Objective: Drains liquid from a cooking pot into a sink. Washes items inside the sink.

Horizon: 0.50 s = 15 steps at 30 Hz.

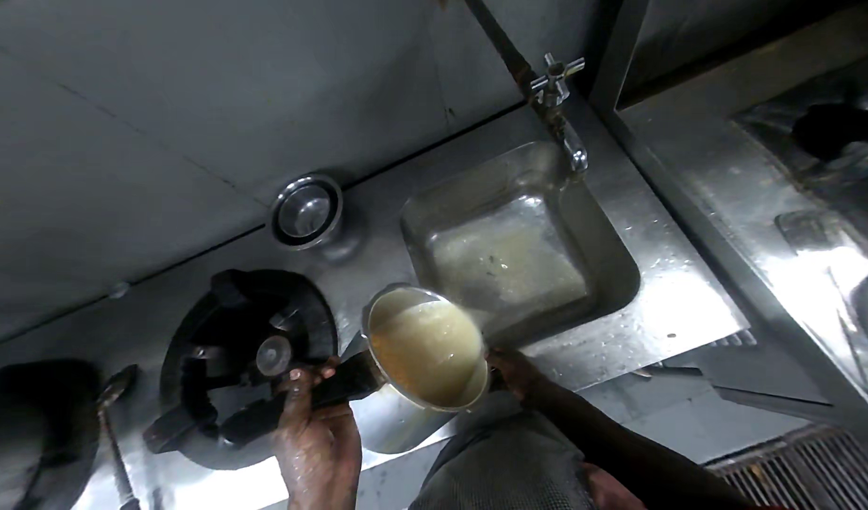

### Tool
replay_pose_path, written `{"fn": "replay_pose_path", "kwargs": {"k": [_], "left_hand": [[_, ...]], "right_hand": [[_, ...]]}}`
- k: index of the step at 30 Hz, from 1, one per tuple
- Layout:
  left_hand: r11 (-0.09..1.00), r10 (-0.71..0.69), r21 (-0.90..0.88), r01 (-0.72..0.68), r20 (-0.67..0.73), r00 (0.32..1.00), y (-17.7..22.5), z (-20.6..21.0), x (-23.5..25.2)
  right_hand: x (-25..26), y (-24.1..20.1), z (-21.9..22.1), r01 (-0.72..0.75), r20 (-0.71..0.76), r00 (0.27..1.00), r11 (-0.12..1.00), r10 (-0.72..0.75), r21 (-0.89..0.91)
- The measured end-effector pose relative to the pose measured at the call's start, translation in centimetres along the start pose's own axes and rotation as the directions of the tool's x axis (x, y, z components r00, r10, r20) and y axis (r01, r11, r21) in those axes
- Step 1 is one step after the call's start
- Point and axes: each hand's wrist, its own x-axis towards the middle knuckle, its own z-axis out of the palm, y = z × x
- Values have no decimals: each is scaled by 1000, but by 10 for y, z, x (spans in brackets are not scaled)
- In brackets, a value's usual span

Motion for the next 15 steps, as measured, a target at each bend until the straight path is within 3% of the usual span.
{"fn": "replay_pose_path", "kwargs": {"k": [15], "left_hand": [[1000,5,5,-5,19,1000,-4,6,1]], "right_hand": [[3,-1,-2,-19,-33,999,999,20,33]]}}
